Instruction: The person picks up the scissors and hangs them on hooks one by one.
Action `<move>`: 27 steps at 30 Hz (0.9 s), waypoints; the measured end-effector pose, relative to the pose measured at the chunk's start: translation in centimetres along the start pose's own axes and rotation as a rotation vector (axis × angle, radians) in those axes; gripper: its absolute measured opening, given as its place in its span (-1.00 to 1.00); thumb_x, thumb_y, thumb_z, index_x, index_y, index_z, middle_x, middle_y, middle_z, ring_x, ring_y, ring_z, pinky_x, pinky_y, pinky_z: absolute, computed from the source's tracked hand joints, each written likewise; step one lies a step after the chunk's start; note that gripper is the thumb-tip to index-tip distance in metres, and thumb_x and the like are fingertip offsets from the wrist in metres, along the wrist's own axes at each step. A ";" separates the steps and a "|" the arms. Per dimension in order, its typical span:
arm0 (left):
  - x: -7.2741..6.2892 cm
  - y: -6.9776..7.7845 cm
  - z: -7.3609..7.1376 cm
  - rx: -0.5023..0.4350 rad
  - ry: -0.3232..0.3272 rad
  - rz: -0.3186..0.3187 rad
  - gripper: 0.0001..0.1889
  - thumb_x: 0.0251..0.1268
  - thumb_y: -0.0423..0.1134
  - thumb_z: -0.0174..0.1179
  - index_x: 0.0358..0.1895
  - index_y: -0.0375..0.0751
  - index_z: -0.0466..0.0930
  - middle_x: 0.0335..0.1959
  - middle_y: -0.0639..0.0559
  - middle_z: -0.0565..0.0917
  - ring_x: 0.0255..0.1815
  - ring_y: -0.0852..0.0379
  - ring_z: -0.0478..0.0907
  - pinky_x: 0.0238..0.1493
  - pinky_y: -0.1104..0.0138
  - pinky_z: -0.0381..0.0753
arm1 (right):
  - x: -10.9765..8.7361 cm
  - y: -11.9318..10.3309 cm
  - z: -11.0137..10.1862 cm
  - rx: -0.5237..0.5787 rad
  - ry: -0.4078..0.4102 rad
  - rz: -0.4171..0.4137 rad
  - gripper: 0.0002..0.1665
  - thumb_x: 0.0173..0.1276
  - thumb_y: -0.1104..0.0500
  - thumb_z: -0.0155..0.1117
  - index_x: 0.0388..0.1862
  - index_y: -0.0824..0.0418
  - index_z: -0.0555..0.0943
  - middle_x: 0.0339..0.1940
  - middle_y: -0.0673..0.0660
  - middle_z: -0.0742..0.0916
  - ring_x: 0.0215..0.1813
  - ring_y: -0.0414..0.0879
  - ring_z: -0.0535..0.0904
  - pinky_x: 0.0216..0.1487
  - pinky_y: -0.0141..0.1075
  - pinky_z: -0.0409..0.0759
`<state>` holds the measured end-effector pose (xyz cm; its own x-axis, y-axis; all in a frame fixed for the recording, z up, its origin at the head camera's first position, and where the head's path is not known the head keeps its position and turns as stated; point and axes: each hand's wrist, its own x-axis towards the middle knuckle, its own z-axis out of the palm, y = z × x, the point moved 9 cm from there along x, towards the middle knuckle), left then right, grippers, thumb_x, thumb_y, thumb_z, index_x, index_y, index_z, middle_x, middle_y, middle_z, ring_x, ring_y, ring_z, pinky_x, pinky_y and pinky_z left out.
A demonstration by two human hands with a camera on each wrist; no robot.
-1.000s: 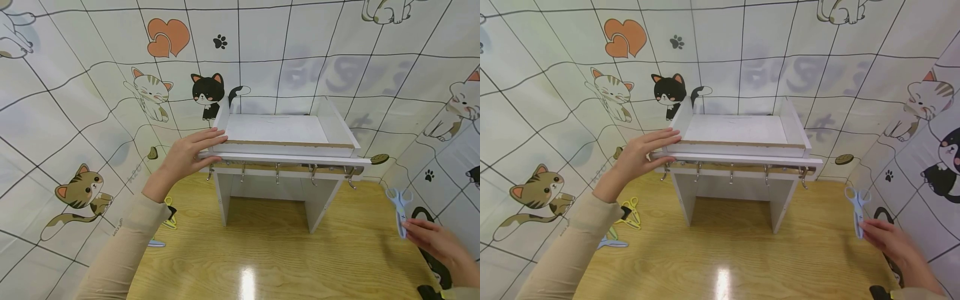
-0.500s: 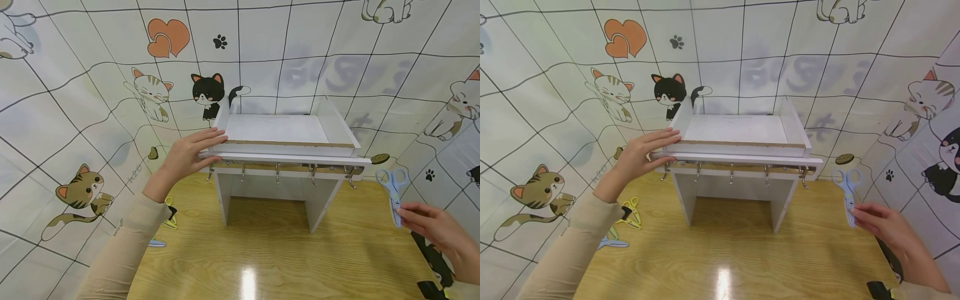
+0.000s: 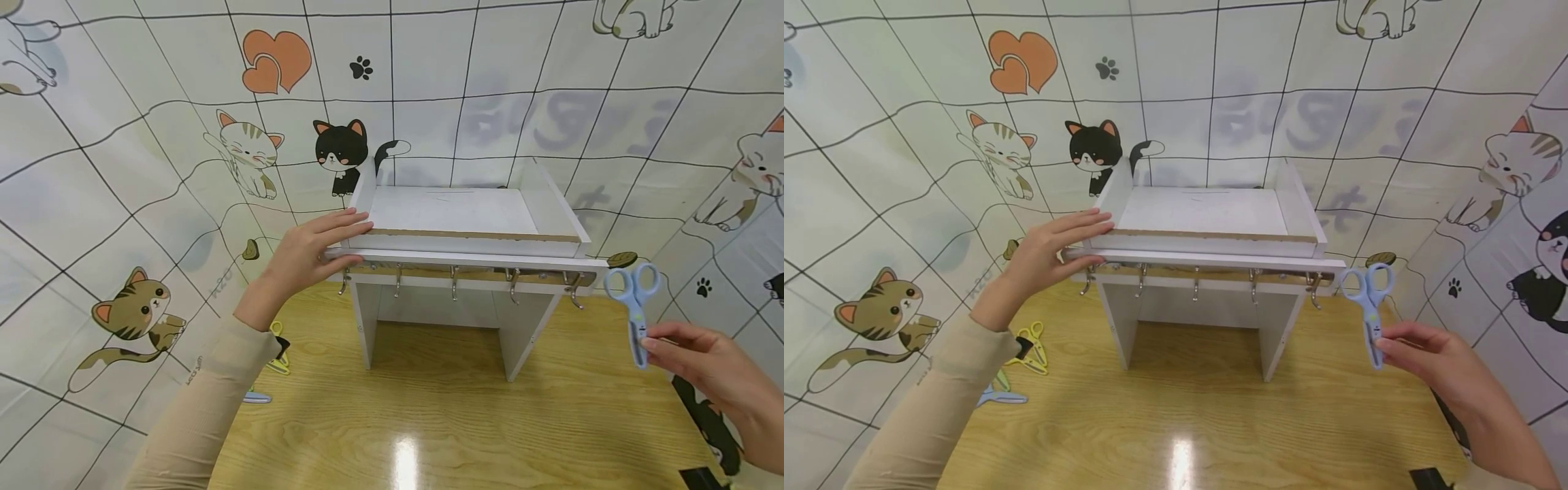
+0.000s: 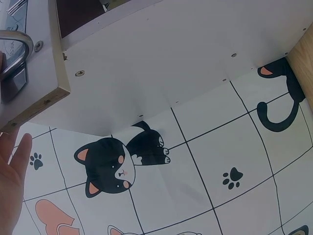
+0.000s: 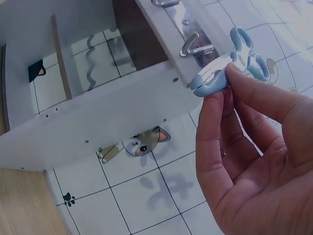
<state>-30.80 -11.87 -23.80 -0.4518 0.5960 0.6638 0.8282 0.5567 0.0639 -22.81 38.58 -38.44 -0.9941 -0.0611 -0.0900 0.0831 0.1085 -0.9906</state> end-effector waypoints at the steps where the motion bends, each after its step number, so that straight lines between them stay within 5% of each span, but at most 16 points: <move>1: 0.0 0.0 0.0 -0.001 0.001 0.001 -0.40 0.14 -0.12 0.46 0.31 0.01 0.58 0.33 0.03 0.59 0.38 0.01 0.50 0.36 0.10 0.52 | -0.1 -0.2 0.2 -0.038 -0.002 -0.008 -0.68 0.51 0.36 0.11 -0.19 0.03 0.75 -0.30 -0.19 0.80 -0.26 -0.29 0.73 -0.28 -0.50 0.67; 5: 0.1 0.1 -0.1 -0.003 0.010 0.012 -0.39 0.11 -0.12 0.47 0.30 0.00 0.58 0.32 0.02 0.60 0.38 0.00 0.51 0.34 0.09 0.53 | -0.2 -1.2 1.0 -0.224 -0.028 -0.071 -0.68 0.50 0.38 0.10 -0.16 0.06 0.74 -0.32 -0.20 0.80 -0.27 -0.29 0.71 -0.28 -0.50 0.62; 9: 0.0 0.1 -0.1 -0.006 0.012 0.010 -0.39 0.11 -0.13 0.47 0.30 0.00 0.58 0.33 0.02 0.59 0.38 0.01 0.50 0.32 0.08 0.55 | -0.2 -1.5 2.2 -0.245 -0.078 -0.133 -0.67 0.48 0.45 0.09 -0.14 0.13 0.74 -0.31 -0.16 0.80 -0.26 -0.26 0.70 -0.26 -0.48 0.61; 21: 0.0 -0.1 0.0 0.001 -0.001 -0.010 -0.39 0.14 -0.11 0.46 0.31 0.02 0.57 0.34 0.03 0.58 0.39 0.01 0.49 0.33 0.08 0.54 | -0.2 -0.8 5.6 -0.097 -0.221 -0.221 -0.62 0.41 0.56 0.06 -0.14 0.22 0.73 -0.23 -0.10 0.81 -0.24 -0.24 0.72 -0.17 -0.44 0.67; 27: 0.0 -0.1 0.1 -0.004 -0.002 -0.006 -0.40 0.14 -0.11 0.46 0.31 0.02 0.57 0.34 0.04 0.58 0.39 0.01 0.49 0.34 0.10 0.54 | -0.1 -0.5 6.3 -0.140 -0.233 -0.230 -0.63 0.40 0.55 0.08 -0.14 0.21 0.74 -0.25 -0.14 0.79 -0.25 -0.25 0.70 -0.17 -0.45 0.65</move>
<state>-30.90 -11.85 -23.88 -0.4577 0.5935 0.6620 0.8267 0.5582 0.0711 -22.34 32.29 -38.59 -0.9415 -0.3227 0.0968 -0.1676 0.1993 -0.9655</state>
